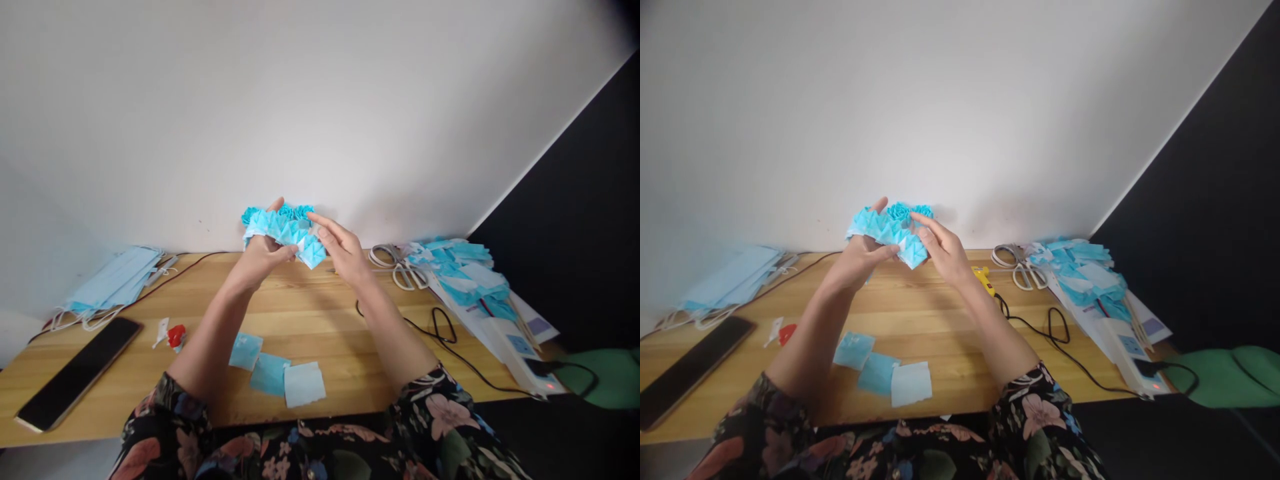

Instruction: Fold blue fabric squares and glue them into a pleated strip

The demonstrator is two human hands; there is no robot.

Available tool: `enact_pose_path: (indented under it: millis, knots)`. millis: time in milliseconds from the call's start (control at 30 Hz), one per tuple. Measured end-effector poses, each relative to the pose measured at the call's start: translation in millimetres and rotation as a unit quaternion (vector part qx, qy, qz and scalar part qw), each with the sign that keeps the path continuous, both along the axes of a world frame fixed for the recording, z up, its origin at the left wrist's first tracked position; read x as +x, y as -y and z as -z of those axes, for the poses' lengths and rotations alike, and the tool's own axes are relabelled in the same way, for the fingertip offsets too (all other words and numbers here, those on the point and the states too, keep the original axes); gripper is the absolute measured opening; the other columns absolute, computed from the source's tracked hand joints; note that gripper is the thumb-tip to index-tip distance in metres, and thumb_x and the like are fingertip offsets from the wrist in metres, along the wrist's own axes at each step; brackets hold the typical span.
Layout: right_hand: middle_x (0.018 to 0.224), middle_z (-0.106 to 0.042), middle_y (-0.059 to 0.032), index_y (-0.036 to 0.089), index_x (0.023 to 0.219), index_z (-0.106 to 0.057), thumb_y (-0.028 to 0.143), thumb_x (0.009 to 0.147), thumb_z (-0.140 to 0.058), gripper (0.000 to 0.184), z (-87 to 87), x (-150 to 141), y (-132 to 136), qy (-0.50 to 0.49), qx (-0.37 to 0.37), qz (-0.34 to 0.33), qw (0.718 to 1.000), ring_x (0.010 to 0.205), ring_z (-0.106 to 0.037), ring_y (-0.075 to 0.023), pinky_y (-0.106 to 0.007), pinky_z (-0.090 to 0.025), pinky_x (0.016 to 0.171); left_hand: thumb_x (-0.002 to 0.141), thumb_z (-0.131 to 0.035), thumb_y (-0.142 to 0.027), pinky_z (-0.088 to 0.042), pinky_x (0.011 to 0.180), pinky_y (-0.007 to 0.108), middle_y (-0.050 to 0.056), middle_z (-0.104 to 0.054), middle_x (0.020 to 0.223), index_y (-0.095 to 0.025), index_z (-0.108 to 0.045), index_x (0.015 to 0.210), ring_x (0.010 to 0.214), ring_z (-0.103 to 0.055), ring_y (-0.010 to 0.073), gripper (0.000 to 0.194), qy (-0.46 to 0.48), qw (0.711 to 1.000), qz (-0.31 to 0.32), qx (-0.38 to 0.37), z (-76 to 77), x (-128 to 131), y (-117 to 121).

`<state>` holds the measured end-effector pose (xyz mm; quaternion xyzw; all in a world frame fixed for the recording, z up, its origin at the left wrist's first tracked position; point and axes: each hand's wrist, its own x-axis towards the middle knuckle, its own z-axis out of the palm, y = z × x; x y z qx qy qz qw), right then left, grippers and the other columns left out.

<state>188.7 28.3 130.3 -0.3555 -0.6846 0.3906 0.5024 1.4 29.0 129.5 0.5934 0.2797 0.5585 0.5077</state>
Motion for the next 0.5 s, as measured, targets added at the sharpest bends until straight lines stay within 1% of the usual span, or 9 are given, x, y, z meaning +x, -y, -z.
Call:
enact_pose_path:
  millis: [33, 100, 167, 200, 267, 367, 433, 500]
  knots:
    - [0.094, -0.073, -0.0056, 0.024, 0.138, -0.059, 0.056, 0.095, -0.052, 0.054, -0.3, 0.5, -0.5, -0.002, -0.001, -0.003, 1.000, 0.078, -0.065, -0.0186, -0.033, -0.057, 0.068, 0.072, -0.080, -0.019, -0.054, 0.065, 0.026, 0.006, -0.066, 0.105, -0.028, -0.029, 0.158, 0.074, -0.062, 0.0125, 0.100, -0.003, 1.000, -0.002, 0.003, -0.1, -0.4, 0.0]
    - [0.097, -0.072, -0.0052, 0.025, 0.143, -0.054, 0.057, 0.091, -0.059, 0.061, 0.6, 0.4, -2.0, -0.004, -0.009, -0.029, 1.000, 0.082, -0.066, -0.0197, -0.034, -0.057, 0.071, 0.071, -0.081, -0.019, -0.056, 0.069, 0.028, 0.008, -0.065, 0.111, -0.028, -0.030, 0.157, 0.080, -0.064, 0.0149, 0.100, -0.011, 1.000, 0.000, 0.009, 0.2, -0.6, 0.0]
    - [0.095, -0.071, -0.0037, 0.026, 0.146, -0.050, 0.053, 0.085, -0.069, 0.070, 3.6, -0.9, -4.3, 0.001, -0.009, -0.054, 0.999, 0.082, -0.065, -0.0191, -0.033, -0.056, 0.071, 0.071, -0.082, -0.020, -0.058, 0.079, 0.033, 0.010, -0.064, 0.120, -0.028, -0.032, 0.156, 0.093, -0.067, 0.0188, 0.099, -0.017, 1.000, 0.001, 0.019, 1.2, 0.5, 0.0]
    - [0.094, -0.070, -0.0030, 0.026, 0.146, -0.050, 0.050, 0.083, -0.071, 0.071, 5.7, -1.7, -5.6, 0.004, -0.005, -0.056, 0.998, 0.081, -0.064, -0.0184, -0.032, -0.055, 0.070, 0.071, -0.082, -0.021, -0.058, 0.084, 0.035, 0.011, -0.062, 0.124, -0.028, -0.033, 0.155, 0.100, -0.067, 0.0209, 0.098, -0.018, 0.999, 0.001, 0.027, 1.8, 1.4, 0.1]
    - [0.090, -0.067, -0.0013, 0.026, 0.143, -0.052, 0.045, 0.084, -0.071, 0.065, 9.8, -3.4, -7.4, 0.014, 0.009, -0.042, 0.999, 0.077, -0.061, -0.0165, -0.030, -0.053, 0.068, 0.072, -0.082, -0.022, -0.055, 0.095, 0.039, 0.012, -0.059, 0.131, -0.029, -0.036, 0.154, 0.113, -0.064, 0.0239, 0.095, -0.024, 0.999, -0.002, 0.042, 2.8, 3.4, 0.5]
    - [0.082, -0.061, 0.0009, 0.028, 0.140, -0.056, 0.038, 0.086, -0.068, 0.057, 12.5, -4.9, -7.2, 0.039, 0.039, -0.006, 0.998, 0.071, -0.056, -0.0150, -0.030, -0.052, 0.068, 0.073, -0.080, -0.022, -0.052, 0.102, 0.041, 0.011, -0.058, 0.134, -0.029, -0.037, 0.153, 0.120, -0.062, 0.0246, 0.091, -0.048, 0.998, 0.001, 0.049, 2.7, 5.6, 2.0]
    - [0.082, -0.062, 0.0000, 0.027, 0.139, -0.058, 0.041, 0.088, -0.066, 0.053, 11.4, -4.8, -5.4, 0.048, 0.049, 0.007, 0.998, 0.073, -0.057, -0.0160, -0.031, -0.052, 0.070, 0.075, -0.078, -0.022, -0.051, 0.103, 0.041, 0.011, -0.060, 0.132, -0.028, -0.036, 0.154, 0.120, -0.062, 0.0241, 0.089, -0.063, 0.997, 0.007, 0.050, 1.4, 6.3, 3.4]
    - [0.089, -0.066, -0.0035, 0.026, 0.140, -0.057, 0.050, 0.094, -0.057, 0.052, 8.7, -3.6, -3.5, 0.041, 0.041, 0.013, 0.998, 0.081, -0.061, -0.0190, -0.034, -0.054, 0.074, 0.076, -0.077, -0.021, -0.050, 0.104, 0.041, 0.011, -0.062, 0.129, -0.028, -0.036, 0.154, 0.118, -0.063, 0.0235, 0.088, -0.065, 0.996, 0.008, 0.055, -0.3, 6.7, 5.0]
